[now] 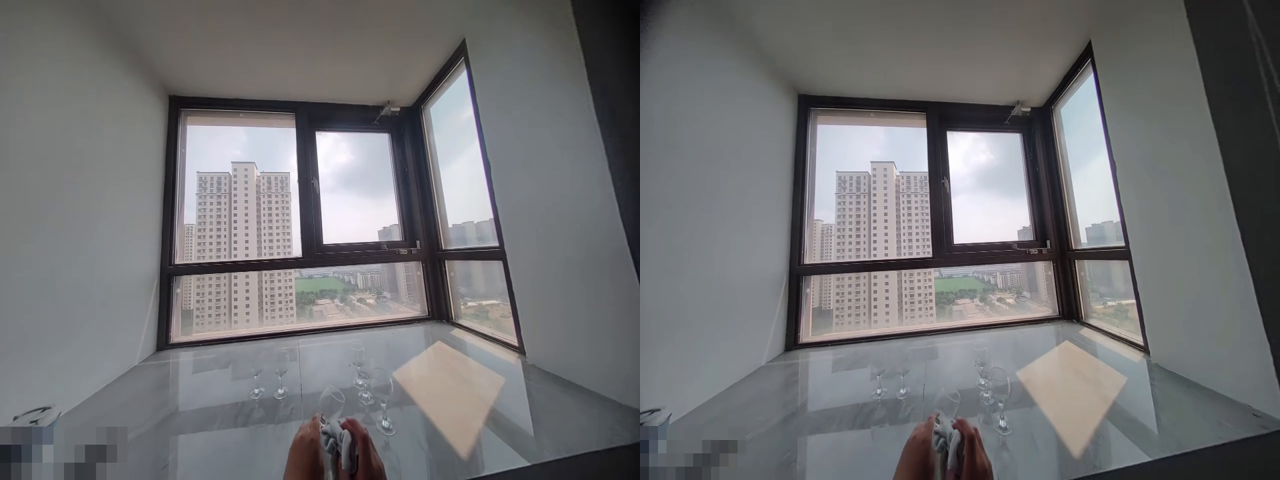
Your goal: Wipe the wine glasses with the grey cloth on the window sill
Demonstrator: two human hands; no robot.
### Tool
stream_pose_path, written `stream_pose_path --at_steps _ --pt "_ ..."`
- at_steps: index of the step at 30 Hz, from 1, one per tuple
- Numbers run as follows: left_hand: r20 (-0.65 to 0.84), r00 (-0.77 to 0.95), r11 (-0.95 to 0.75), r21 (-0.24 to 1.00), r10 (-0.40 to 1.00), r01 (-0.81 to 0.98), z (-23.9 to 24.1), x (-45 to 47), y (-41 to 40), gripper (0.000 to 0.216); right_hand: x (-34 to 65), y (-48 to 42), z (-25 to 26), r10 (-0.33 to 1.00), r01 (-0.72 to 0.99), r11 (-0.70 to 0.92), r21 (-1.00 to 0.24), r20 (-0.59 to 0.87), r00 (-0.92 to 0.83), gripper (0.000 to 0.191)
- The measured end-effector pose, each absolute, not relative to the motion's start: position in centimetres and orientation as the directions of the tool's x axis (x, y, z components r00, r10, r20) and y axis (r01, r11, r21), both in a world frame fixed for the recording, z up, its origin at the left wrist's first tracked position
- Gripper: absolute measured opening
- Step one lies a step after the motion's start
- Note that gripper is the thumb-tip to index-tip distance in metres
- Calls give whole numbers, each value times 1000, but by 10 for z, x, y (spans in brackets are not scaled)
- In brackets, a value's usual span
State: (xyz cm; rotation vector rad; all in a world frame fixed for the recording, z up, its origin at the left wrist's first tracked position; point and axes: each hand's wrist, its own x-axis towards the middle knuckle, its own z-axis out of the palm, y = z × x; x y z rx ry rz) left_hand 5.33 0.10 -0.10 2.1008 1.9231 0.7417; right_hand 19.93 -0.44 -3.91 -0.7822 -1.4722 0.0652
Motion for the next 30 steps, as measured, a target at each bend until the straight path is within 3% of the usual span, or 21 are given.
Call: stream_pose_path --at_steps 2,5,9,12,16,19,25,30 --pt "277 74 -203 475 958 856 0 53 -5 44 190 -7 -18 421 420 810 -409 905 68 33" --pt "327 50 -219 504 944 836 -1 52 -9 41 186 -5 14 435 459 793 -400 900 33 35" --pt "324 -17 -154 496 946 855 -3 50 -10 44 193 3 29 494 457 702 -546 836 239 30" --pt "305 -84 -62 439 948 896 -4 51 -10 44 204 9 16 577 443 607 -660 749 325 37" --pt "288 -123 17 347 950 938 -6 51 -4 41 222 13 -20 718 480 515 -710 663 211 44" --pt "281 -151 54 325 948 944 -7 53 8 40 231 13 -40 736 555 488 -674 659 152 47" --pt "268 -232 107 411 935 905 1 62 55 29 229 1 -32 777 630 458 -628 626 59 51" --pt "258 -141 20 421 956 907 5 77 104 18 226 -7 -18 836 628 420 -655 549 14 56"
